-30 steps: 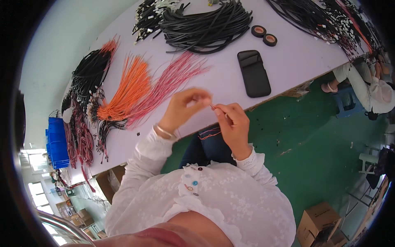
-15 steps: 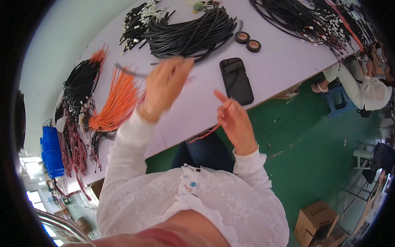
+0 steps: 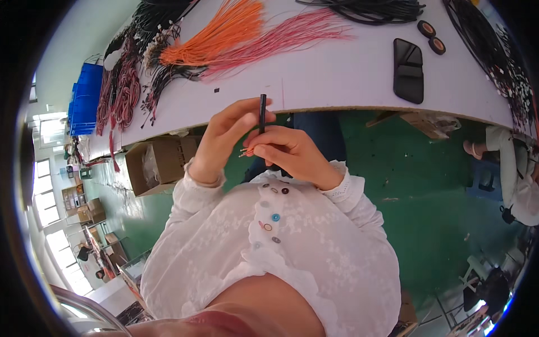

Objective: Gathering bundles of wires and assembling individual components or connectors at a workstation.

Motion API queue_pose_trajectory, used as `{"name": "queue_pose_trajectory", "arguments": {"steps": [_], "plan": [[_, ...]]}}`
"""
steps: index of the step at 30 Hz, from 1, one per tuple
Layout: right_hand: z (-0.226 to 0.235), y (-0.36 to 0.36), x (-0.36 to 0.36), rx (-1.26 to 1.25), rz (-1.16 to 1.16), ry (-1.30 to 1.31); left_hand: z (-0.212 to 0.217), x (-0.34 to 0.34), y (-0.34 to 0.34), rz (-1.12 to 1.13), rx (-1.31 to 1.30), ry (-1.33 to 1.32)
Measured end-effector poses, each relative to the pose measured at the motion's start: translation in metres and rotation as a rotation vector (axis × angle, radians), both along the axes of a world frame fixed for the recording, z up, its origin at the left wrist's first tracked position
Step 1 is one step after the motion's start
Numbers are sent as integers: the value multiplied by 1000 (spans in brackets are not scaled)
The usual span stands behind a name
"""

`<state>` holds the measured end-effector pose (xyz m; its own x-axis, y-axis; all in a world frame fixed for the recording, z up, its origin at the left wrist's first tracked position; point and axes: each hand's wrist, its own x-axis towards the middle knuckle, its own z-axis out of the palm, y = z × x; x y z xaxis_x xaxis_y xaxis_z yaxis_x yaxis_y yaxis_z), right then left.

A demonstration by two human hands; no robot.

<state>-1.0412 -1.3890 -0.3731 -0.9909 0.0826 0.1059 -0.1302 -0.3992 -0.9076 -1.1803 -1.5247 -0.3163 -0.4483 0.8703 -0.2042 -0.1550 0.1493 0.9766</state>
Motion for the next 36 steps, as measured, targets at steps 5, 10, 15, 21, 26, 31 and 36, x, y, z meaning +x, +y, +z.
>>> {"name": "queue_pose_trajectory", "arguments": {"steps": [5,10,15,21,26,31,36], "plan": [[8,-19,9,81,-251,-49,-16,6,-16,107,149,-44],[23,-8,9,397,-612,34,-4,0,-32,53,210,519],[30,-9,9,635,-607,50,-2,2,-32,57,252,672],[35,-8,8,719,-621,66,-2,-1,-33,51,252,686],[34,-7,8,724,-644,86,0,-1,-32,51,241,678],[37,-5,11,703,-658,38,1,-3,-33,11,197,659],[37,-4,11,766,-672,34,-1,-6,-34,3,150,636]]}}
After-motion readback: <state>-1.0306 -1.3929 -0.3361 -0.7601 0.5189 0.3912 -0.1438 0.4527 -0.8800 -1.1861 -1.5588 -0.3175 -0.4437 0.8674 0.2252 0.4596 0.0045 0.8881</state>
